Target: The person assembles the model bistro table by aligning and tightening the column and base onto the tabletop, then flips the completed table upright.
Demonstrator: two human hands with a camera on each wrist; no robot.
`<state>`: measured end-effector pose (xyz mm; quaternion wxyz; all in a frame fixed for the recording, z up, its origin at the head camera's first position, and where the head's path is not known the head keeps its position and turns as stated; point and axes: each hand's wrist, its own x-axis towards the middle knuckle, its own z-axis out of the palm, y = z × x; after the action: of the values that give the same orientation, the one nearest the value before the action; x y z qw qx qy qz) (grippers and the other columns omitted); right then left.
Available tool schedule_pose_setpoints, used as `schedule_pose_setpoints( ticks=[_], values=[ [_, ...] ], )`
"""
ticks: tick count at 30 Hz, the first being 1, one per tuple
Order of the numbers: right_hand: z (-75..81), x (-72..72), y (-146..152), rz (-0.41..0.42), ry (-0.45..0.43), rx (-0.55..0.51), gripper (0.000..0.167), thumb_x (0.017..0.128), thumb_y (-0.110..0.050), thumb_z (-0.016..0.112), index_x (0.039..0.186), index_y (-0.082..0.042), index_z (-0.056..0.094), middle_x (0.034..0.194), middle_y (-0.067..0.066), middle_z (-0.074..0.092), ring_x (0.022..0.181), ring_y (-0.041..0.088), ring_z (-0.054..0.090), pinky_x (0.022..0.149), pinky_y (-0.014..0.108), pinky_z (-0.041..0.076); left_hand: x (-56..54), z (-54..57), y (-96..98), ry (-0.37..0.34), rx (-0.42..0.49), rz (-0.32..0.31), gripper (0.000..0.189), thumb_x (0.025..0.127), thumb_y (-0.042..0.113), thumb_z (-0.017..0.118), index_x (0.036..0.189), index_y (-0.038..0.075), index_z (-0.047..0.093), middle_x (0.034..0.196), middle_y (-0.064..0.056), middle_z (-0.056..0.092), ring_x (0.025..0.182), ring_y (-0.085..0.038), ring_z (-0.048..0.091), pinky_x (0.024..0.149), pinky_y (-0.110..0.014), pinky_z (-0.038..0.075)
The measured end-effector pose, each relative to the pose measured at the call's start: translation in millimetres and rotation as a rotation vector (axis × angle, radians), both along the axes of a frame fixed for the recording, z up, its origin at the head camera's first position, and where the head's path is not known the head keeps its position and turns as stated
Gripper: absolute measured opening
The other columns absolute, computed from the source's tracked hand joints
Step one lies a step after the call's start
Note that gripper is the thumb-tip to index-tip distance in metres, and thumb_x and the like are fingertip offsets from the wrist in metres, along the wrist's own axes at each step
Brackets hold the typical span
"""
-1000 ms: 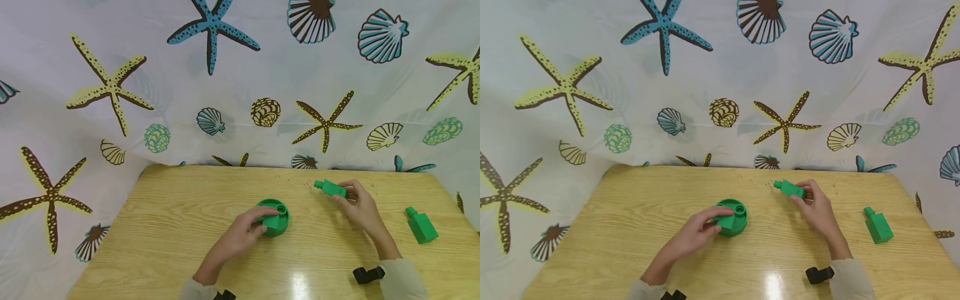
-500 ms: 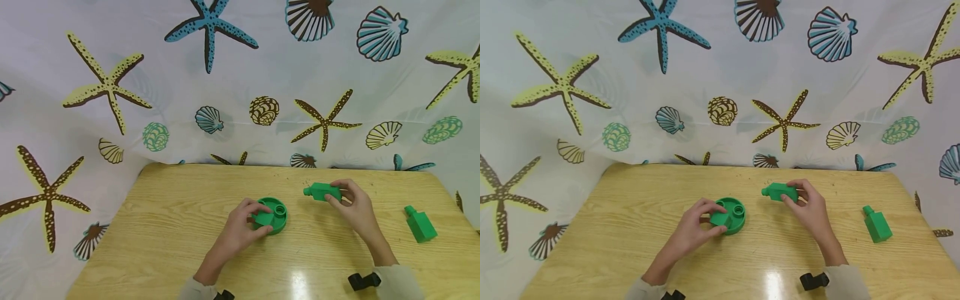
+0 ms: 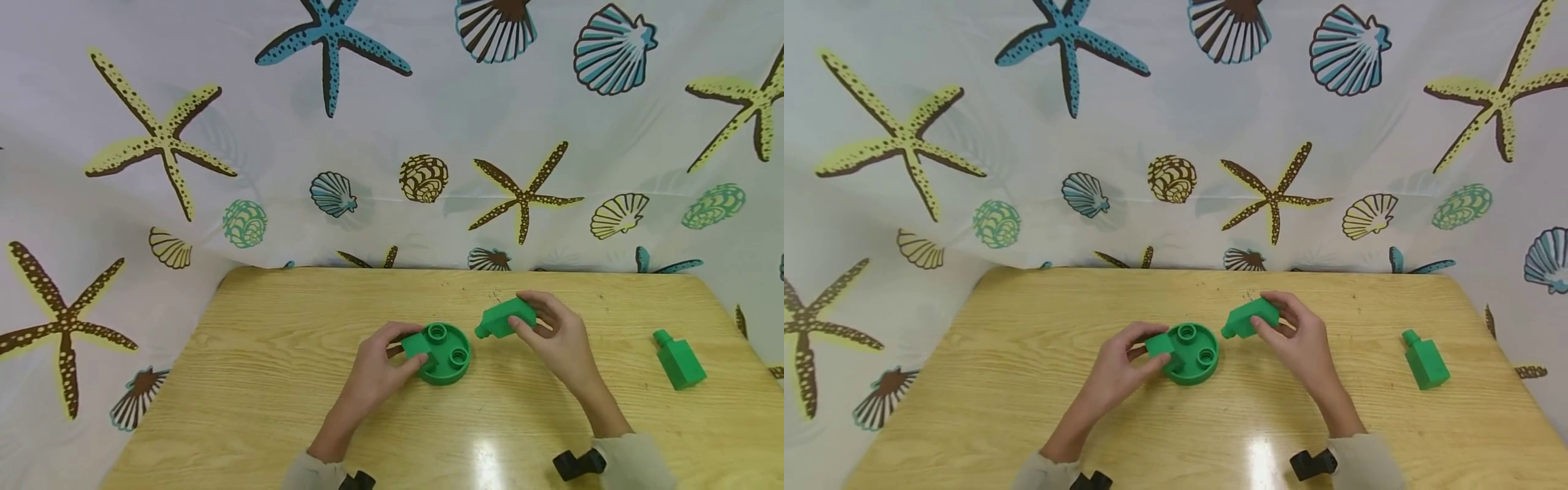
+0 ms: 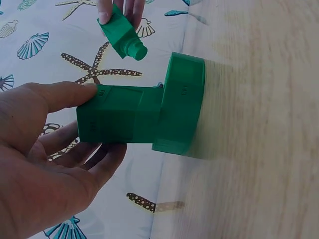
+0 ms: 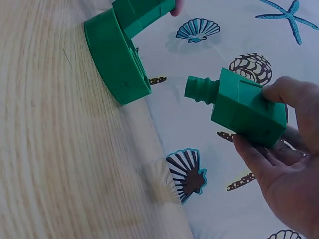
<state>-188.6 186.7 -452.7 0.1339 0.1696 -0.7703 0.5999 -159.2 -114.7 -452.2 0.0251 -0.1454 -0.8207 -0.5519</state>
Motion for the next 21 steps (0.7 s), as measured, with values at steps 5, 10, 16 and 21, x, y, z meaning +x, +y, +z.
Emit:
schedule_pose_setpoints(
  ticks=[5, 10, 16, 21],
  values=[
    [-1.9, 2.7, -8, 0.068, -0.009, -0.034, 0.040, 0.094, 0.005, 0.071, 0.132, 0.006, 0.060, 0.128, 0.022, 0.063, 0.114, 0.006, 0.065, 0.089, 0.025, 0.058, -1.9, -3.2, -0.3, -0.005, 0.018, 0.015, 0.039, 0.089, 0.003, 0.080, 0.126, 0.006, 0.069, 0.124, -0.006, 0.065, 0.120, -0.025, 0.062, 0.098, -0.037, 0.056],
    [-3.5, 4.7, -17, 0.060, 0.006, -0.033, 0.042, 0.091, 0.004, 0.076, 0.130, 0.004, 0.062, 0.127, 0.020, 0.064, 0.112, 0.007, 0.066, 0.088, 0.026, 0.059, -2.5, -4.2, -0.5, -0.010, 0.046, 0.020, 0.038, 0.089, 0.006, 0.081, 0.125, 0.006, 0.069, 0.123, -0.005, 0.066, 0.120, -0.026, 0.062, 0.100, -0.041, 0.055],
    [-7.1, 7.9, -26, 0.074, 0.019, -0.002, 0.040, 0.090, 0.002, 0.078, 0.128, 0.001, 0.065, 0.126, 0.016, 0.067, 0.114, 0.013, 0.066, 0.087, 0.026, 0.059, -2.9, -5.6, -0.2, 0.002, 0.068, 0.007, 0.036, 0.091, 0.007, 0.079, 0.125, 0.002, 0.068, 0.124, -0.008, 0.065, 0.120, -0.028, 0.061, 0.099, -0.043, 0.056],
    [-10.3, 8.9, -33, 0.081, 0.034, 0.039, 0.041, 0.089, -0.002, 0.080, 0.128, -0.002, 0.067, 0.127, 0.013, 0.067, 0.117, 0.025, 0.066, 0.088, 0.029, 0.060, -3.6, -6.6, -0.8, -0.013, 0.089, 0.007, 0.035, 0.092, 0.005, 0.078, 0.126, 0.003, 0.069, 0.125, -0.009, 0.065, 0.121, -0.028, 0.061, 0.099, -0.039, 0.056]
  ],
)
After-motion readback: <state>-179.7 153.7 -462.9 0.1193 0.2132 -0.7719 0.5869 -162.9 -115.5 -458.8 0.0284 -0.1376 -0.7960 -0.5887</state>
